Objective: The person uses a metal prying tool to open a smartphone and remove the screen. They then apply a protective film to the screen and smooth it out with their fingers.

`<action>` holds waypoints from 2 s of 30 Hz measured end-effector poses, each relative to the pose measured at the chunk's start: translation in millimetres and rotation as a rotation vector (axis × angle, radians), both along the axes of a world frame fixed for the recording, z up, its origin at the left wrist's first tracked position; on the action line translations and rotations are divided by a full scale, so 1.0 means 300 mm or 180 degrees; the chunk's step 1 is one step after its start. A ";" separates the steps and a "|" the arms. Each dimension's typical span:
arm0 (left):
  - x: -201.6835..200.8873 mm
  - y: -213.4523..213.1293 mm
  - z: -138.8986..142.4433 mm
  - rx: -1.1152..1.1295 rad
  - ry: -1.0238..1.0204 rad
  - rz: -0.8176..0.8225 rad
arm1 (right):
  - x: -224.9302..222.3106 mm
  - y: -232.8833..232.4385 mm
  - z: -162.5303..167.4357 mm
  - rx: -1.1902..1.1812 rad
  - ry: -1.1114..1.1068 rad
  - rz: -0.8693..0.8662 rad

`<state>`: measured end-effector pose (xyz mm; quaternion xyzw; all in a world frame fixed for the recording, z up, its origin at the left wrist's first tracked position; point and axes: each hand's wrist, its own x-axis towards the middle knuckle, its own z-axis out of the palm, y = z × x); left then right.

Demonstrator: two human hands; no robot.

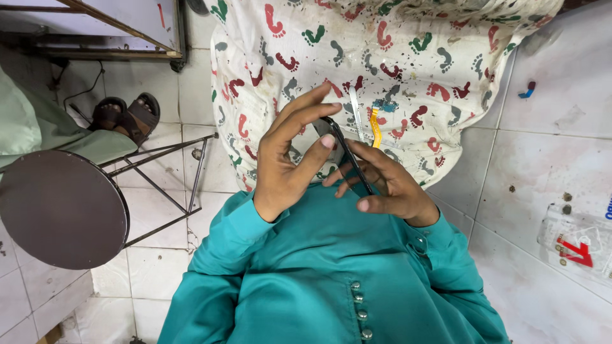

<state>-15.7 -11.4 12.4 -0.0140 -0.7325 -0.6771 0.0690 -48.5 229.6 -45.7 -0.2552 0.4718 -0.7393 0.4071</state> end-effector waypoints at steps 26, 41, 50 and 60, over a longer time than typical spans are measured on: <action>-0.017 -0.029 0.030 0.0434 -0.0076 -0.0317 | 0.003 0.022 0.044 -0.0029 0.0031 0.0058; -0.034 -0.057 -0.057 0.1122 -0.0243 -0.0508 | 0.006 -0.017 0.029 -0.0052 -0.0291 0.0103; -0.034 -0.008 -0.271 0.3599 -0.0569 -0.1199 | 0.063 -0.135 -0.091 -0.0756 -0.1610 0.0034; -0.032 0.025 -0.363 0.4272 -0.0815 -0.0863 | 0.072 -0.084 -0.197 -0.0291 -0.1571 -0.0467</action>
